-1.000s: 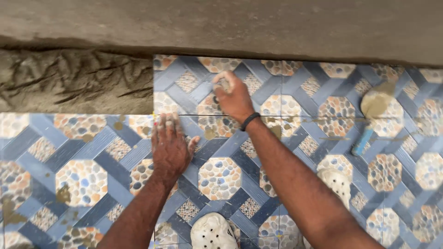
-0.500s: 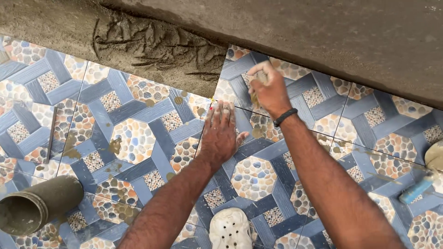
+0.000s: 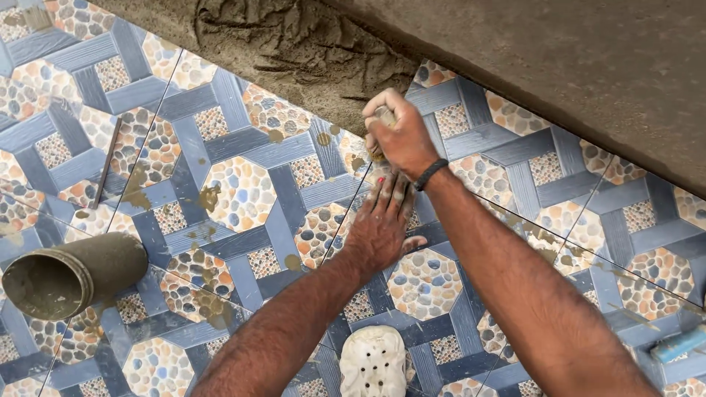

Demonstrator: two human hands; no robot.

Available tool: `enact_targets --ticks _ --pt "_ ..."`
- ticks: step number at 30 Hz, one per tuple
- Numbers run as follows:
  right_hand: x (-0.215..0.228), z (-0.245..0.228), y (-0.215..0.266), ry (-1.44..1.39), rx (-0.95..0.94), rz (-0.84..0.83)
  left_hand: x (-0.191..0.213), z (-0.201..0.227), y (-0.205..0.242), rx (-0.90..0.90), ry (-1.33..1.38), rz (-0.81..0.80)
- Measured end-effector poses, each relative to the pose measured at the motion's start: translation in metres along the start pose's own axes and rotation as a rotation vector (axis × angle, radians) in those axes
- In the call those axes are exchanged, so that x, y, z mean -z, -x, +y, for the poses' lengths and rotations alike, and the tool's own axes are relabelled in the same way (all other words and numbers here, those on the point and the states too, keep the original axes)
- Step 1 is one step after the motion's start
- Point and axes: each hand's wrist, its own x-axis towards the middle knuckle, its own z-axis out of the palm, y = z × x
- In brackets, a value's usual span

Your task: Applying mortar and laying patterned tiles on a floor surface.

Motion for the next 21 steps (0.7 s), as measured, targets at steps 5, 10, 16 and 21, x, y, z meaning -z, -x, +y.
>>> enact_targets --ticks 5,10,16,21 --pt "0.007 -0.016 -0.002 -0.214 -0.249 0.099 -0.013 0.001 0.010 -0.061 0.101 0.145" --pt "0.003 -0.010 0.002 -0.112 -0.029 0.121 -0.004 0.002 0.008 -0.061 0.090 0.097" --pt "0.016 -0.009 0.002 -0.113 -0.255 0.175 -0.007 0.001 0.007 -0.068 0.096 0.088" --pt "0.074 -0.012 0.004 -0.418 -0.174 0.559 -0.011 -0.007 -0.010 -0.059 0.094 0.133"
